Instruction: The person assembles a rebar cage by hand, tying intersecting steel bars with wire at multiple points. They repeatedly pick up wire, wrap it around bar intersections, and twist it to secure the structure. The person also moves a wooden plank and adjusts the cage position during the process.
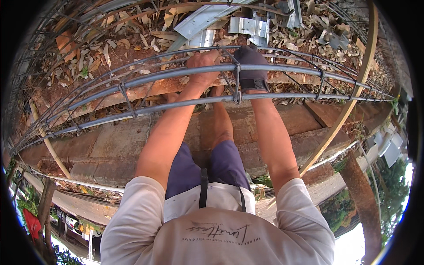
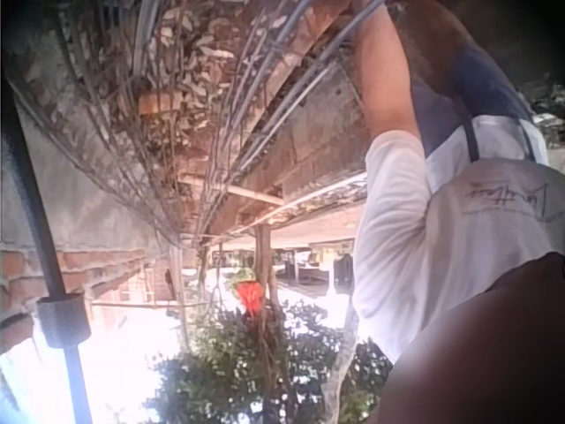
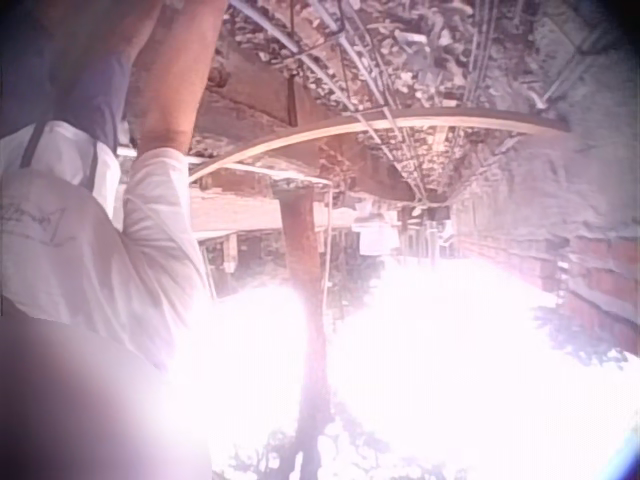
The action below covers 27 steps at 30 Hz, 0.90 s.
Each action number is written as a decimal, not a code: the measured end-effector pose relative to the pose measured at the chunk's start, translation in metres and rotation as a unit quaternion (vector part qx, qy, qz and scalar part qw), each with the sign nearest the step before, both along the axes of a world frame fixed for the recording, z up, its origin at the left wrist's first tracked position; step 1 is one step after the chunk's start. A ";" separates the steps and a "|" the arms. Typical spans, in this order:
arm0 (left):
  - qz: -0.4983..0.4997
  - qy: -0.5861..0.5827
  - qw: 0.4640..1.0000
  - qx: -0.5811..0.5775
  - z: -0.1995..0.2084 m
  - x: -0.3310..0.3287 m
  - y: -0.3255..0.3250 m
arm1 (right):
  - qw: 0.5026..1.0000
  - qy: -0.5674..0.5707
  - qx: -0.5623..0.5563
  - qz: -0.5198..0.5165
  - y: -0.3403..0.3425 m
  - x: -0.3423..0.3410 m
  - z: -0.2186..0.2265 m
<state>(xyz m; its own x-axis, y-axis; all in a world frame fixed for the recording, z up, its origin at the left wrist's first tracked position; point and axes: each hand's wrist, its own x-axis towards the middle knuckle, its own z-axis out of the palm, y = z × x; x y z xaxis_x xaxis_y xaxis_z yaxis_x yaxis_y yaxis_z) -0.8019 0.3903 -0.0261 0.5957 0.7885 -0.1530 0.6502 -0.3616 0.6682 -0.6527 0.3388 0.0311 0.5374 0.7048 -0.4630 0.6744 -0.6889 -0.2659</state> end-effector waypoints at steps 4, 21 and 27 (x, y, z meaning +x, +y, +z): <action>-0.041 -0.011 0.999 0.024 -0.006 -0.002 0.006 | 0.975 0.152 0.062 0.151 -0.029 0.002 -0.001; 0.219 -0.127 0.962 -0.103 0.030 -0.056 -0.094 | 0.931 -0.116 0.009 0.346 -0.132 0.003 -0.100; 0.319 -0.096 0.893 -0.302 0.043 -0.105 -0.153 | 0.928 -0.079 0.093 0.352 -0.129 0.008 -0.075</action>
<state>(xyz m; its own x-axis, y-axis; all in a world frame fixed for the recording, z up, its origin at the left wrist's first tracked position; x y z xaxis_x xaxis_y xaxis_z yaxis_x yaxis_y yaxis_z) -0.9072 0.2374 0.0164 0.1152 0.7854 -0.6082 0.4486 0.5052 0.7372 -0.6448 0.2102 -0.0443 -0.0364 0.9666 -0.2536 0.9805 -0.0144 -0.1957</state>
